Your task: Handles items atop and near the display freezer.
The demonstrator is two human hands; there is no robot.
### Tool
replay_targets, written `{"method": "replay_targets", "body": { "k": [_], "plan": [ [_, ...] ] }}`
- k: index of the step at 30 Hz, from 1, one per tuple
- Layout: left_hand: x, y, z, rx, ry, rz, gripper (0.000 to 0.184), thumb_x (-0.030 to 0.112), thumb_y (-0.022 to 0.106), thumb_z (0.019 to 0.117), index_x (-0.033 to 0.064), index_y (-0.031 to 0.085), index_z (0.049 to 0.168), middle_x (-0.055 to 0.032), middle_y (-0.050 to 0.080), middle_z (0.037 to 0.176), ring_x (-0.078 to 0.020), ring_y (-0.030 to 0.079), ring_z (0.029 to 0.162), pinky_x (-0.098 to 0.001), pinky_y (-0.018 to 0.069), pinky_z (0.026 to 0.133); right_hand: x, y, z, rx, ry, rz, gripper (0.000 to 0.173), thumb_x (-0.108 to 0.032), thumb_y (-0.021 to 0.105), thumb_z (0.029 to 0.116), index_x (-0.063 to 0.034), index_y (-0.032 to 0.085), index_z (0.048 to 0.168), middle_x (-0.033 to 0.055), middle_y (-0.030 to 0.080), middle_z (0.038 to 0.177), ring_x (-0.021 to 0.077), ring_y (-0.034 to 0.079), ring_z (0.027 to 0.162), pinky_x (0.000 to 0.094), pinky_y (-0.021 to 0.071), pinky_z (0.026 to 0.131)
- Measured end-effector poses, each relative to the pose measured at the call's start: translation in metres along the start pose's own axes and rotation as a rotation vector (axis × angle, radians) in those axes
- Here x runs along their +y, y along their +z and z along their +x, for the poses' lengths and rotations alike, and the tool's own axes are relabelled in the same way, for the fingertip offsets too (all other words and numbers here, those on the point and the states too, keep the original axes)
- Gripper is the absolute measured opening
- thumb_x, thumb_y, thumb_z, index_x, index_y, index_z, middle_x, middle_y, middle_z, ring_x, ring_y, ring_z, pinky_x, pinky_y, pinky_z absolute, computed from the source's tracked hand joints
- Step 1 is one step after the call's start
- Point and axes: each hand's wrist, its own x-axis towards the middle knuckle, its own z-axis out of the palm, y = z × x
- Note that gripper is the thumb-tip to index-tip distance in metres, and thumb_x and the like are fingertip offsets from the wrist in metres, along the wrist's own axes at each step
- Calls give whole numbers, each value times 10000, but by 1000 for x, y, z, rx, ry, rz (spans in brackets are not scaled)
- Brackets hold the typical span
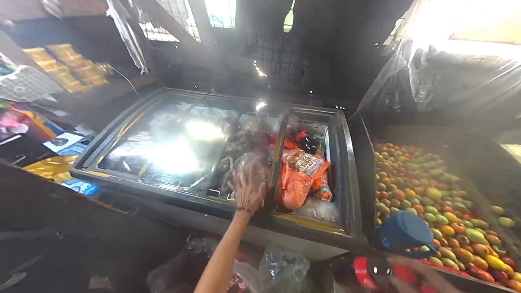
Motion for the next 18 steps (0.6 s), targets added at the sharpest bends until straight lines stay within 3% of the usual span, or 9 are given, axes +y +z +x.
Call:
{"method": "replay_targets", "body": {
  "k": [2,4,5,7,11,15,18],
  "plan": [
    [-20,3,-23,41,-41,-36,923,662,421,944,-10,343,1571,-348,244,1612,-604,175,1479,-779,98,1141,-14,2,59,76,1,74,308,7,643,868,91,631,1164,114,698,1003,89,647,658,279,589,606],
    [-24,7,-30,113,-17,-34,869,671,393,945,55,412,1558,-295,293,1617,-570,219,1485,-753,131,1158,-22,17,130,179,-14,202,250,-14,608,884,27,639,1129,15,698,935,41,599,566,219,552,515],
    [-26,11,-29,143,-26,-32,854,684,367,946,92,427,1558,-270,306,1622,-550,231,1490,-740,145,1166,-24,28,167,216,-14,261,227,-37,604,908,13,636,1127,-8,697,909,37,588,550,210,542,503],
    [-29,21,-22,192,-68,-53,883,699,345,952,53,427,1550,-284,320,1610,-537,260,1485,-715,163,1177,-23,52,240,278,29,368,195,-57,613,956,9,627,1139,-16,671,817,51,576,525,228,543,503],
    [-31,25,-24,211,-105,-64,875,685,358,951,42,440,1540,-263,354,1601,-516,292,1482,-699,202,1173,-7,101,348,403,147,491,197,-57,644,972,31,625,1147,28,642,783,88,566,519,264,547,518],
    [-32,32,-24,230,-126,-27,865,725,298,953,115,455,1546,-221,377,1604,-461,319,1490,-682,195,1184,14,136,414,494,159,489,269,-84,657,977,53,605,1202,52,619,818,94,568,536,272,552,540],
    [-32,37,-25,250,-125,-1,846,723,309,953,128,478,1532,-203,418,1585,-443,352,1480,-683,231,1166,40,156,439,508,234,597,235,-104,626,989,18,576,1184,26,584,771,98,574,565,290,560,575]
  ]
}}
